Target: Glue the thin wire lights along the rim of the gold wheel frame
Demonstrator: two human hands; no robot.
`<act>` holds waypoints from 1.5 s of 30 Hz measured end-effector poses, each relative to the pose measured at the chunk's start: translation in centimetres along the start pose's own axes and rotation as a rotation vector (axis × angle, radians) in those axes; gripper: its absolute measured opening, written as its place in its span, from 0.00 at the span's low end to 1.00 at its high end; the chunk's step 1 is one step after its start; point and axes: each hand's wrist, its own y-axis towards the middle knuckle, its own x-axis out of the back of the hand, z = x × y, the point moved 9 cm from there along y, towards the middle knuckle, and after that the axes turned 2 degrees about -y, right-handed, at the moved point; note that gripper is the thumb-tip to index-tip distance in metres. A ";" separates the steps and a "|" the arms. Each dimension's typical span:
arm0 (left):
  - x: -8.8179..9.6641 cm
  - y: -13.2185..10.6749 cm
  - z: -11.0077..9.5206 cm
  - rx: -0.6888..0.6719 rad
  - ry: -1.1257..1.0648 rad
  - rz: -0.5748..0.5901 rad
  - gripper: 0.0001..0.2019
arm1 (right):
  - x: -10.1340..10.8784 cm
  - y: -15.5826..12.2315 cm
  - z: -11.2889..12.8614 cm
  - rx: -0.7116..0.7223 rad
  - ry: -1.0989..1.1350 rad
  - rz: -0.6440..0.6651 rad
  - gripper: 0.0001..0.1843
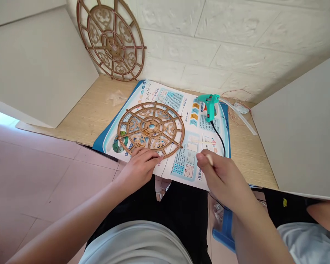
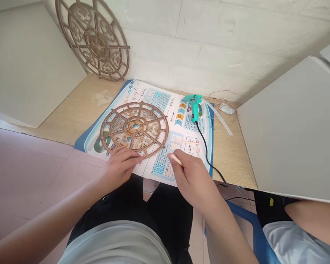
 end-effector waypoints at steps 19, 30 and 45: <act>1.2 1.7 2.4 -0.061 0.001 0.070 0.15 | -0.7 2.7 -5.9 -0.176 -0.418 -0.236 0.18; 0.2 1.6 3.1 0.082 -0.048 0.076 0.13 | -7.2 3.6 3.8 0.299 -0.293 0.033 0.13; -0.3 1.2 3.1 0.047 -0.025 0.101 0.17 | -6.4 3.9 3.6 0.359 -0.033 -0.051 0.09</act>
